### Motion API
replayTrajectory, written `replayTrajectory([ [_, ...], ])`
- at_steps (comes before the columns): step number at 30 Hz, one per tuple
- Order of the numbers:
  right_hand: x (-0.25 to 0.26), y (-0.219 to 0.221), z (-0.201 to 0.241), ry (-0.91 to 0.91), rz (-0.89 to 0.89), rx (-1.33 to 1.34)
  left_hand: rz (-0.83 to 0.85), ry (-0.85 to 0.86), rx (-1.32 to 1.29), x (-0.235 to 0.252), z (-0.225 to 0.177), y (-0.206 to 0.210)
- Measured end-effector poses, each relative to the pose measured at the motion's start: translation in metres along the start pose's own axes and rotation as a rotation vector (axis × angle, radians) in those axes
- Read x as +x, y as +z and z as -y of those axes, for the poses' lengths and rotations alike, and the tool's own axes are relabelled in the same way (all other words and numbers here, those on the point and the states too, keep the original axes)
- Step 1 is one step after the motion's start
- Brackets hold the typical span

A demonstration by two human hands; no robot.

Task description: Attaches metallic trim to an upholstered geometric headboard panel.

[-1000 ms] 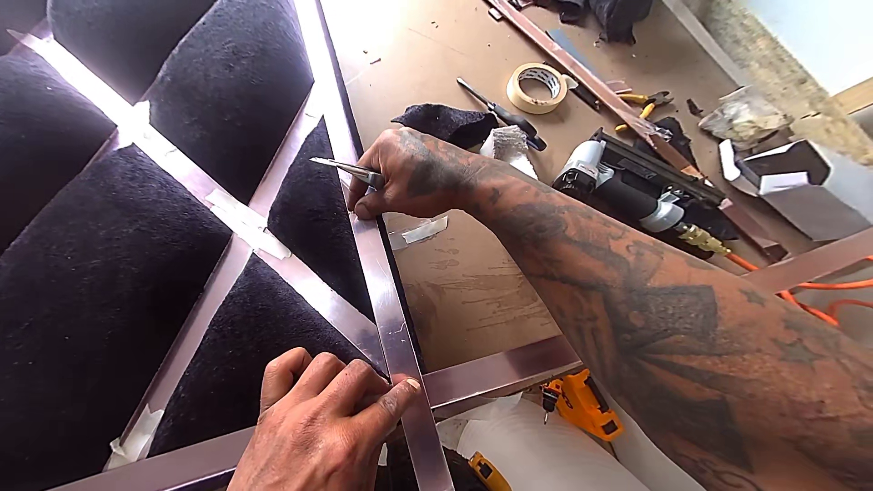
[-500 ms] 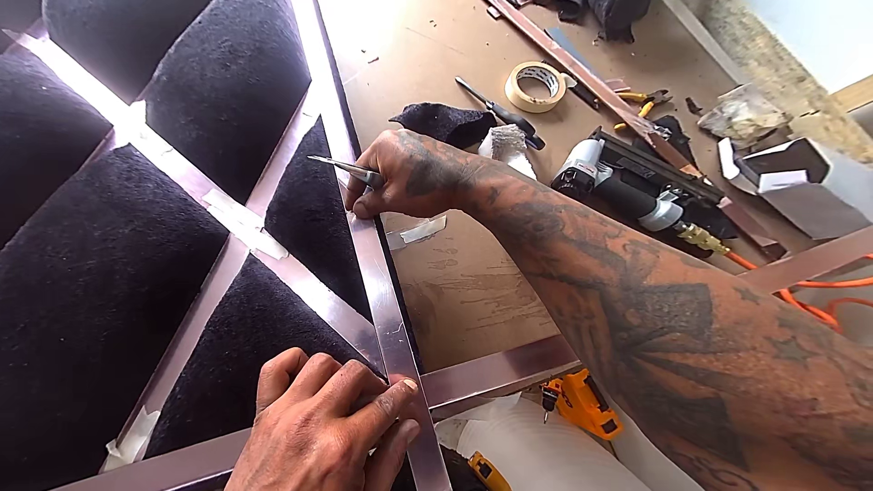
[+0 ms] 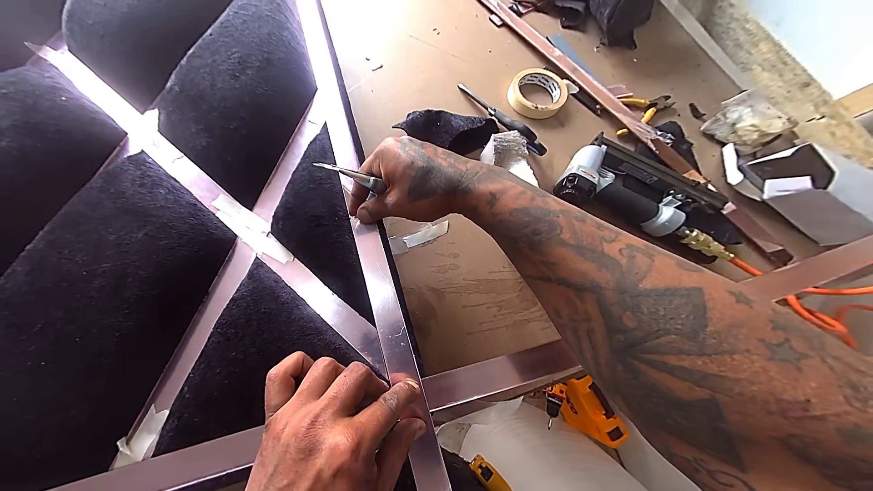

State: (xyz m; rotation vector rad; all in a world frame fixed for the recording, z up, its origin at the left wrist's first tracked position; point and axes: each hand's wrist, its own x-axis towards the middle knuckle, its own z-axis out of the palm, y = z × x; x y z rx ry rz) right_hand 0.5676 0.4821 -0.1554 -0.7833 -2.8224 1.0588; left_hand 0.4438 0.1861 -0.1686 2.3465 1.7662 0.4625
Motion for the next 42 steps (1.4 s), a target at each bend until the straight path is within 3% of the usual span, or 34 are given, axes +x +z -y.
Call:
replayTrajectory([
  [6, -0.004, 0.0, 0.002, 0.03, -0.062, -0.023, -0.011, 0.003, -0.001, 0.0, 0.001, 0.001],
  [9, -0.031, -0.011, 0.021, 0.244, -0.215, -0.091, -0.011, 0.007, -0.006, 0.0, 0.001, 0.001],
  [12, -0.098, -0.017, 0.066, 0.417, -0.338, -0.124, -0.011, 0.01, -0.014, 0.0, 0.002, 0.0],
  [15, -0.186, 0.023, 0.117, 0.417, -0.482, -0.083, -0.002, 0.013, -0.021, 0.001, 0.002, 0.0],
  [19, -0.249, 0.097, 0.163, 0.599, -0.382, 0.306, -0.012, 0.008, -0.024, 0.001, 0.002, 0.001],
  [22, -0.253, 0.142, 0.17, 0.659, -0.387, 0.33, -0.017, 0.014, -0.011, 0.0, 0.002, 0.001],
  [25, -0.245, 0.159, 0.176, 0.672, -0.438, 0.214, -0.023, 0.022, -0.006, 0.001, 0.002, 0.002],
  [42, -0.232, 0.165, 0.181, 0.705, -0.464, 0.085, -0.01, 0.02, -0.003, 0.003, 0.001, -0.001],
])
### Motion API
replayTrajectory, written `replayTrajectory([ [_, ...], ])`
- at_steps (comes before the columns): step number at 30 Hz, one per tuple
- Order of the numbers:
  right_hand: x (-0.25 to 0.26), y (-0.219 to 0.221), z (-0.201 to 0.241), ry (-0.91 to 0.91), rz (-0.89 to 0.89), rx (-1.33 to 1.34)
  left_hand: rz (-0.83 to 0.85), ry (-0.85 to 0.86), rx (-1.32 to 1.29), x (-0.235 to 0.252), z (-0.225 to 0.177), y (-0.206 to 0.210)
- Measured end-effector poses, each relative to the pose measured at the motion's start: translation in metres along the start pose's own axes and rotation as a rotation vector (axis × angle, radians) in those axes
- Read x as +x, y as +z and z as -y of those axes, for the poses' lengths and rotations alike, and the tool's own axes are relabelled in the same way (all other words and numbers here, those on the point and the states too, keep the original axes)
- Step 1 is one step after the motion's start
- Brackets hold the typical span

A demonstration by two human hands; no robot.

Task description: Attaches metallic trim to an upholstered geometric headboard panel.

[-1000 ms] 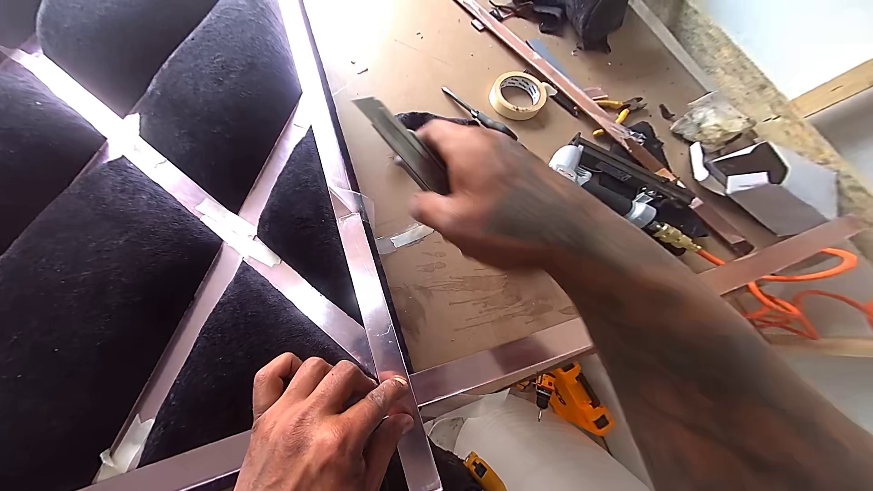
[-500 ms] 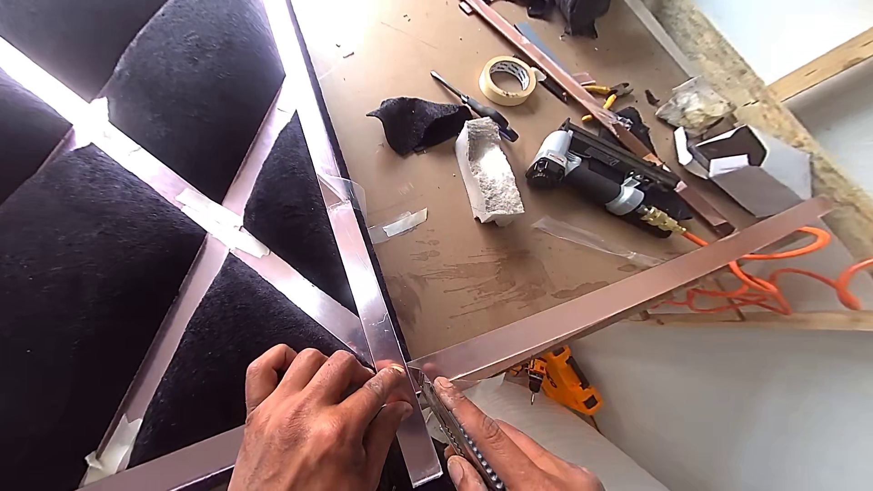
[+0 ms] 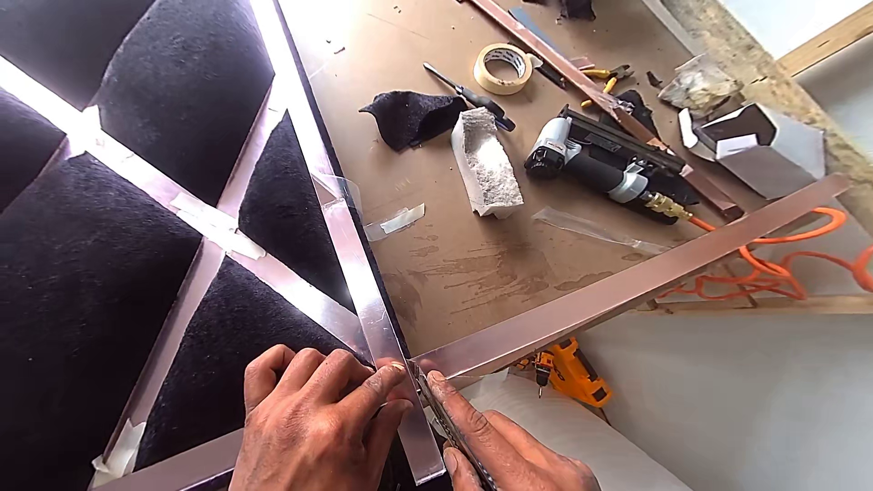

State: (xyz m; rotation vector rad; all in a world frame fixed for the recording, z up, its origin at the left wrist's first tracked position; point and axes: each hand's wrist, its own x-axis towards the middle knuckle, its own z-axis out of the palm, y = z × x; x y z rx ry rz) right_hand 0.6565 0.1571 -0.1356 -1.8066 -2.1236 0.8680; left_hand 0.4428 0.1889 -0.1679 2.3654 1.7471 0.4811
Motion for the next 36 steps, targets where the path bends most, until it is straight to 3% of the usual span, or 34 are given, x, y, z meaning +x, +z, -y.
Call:
replayTrajectory([
  [36, -0.0036, 0.0043, 0.008, -0.019, 0.002, -0.134, -0.022, 0.005, 0.006, 0.0, -0.0015, 0.0022],
])
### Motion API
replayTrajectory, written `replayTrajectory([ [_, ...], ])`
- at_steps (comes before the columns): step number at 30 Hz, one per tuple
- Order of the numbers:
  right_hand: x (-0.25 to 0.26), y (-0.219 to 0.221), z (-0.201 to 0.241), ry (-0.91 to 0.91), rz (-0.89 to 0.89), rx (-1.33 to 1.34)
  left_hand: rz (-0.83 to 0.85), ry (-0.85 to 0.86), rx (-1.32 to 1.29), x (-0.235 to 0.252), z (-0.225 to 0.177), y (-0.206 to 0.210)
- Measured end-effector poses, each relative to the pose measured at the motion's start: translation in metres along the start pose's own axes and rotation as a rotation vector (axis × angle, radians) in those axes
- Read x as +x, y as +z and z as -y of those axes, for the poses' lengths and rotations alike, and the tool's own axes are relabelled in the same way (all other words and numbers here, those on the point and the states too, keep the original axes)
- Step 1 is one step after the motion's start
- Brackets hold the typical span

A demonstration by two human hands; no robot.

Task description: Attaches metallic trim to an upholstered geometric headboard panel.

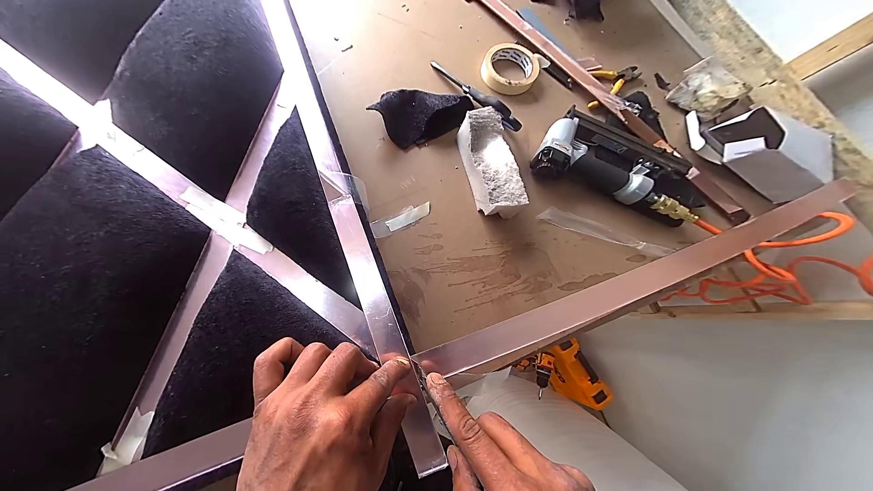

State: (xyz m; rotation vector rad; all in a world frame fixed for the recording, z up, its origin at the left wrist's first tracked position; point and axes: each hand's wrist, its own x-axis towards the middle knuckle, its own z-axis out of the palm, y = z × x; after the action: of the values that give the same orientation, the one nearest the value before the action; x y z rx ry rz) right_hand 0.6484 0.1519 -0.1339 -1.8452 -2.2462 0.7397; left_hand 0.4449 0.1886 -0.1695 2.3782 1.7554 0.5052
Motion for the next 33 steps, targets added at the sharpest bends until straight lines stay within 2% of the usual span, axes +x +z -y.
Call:
replayTrajectory([
  [33, -0.015, -0.005, 0.003, 0.025, 0.065, -0.008, -0.015, -0.003, 0.005, -0.001, 0.0, 0.002],
])
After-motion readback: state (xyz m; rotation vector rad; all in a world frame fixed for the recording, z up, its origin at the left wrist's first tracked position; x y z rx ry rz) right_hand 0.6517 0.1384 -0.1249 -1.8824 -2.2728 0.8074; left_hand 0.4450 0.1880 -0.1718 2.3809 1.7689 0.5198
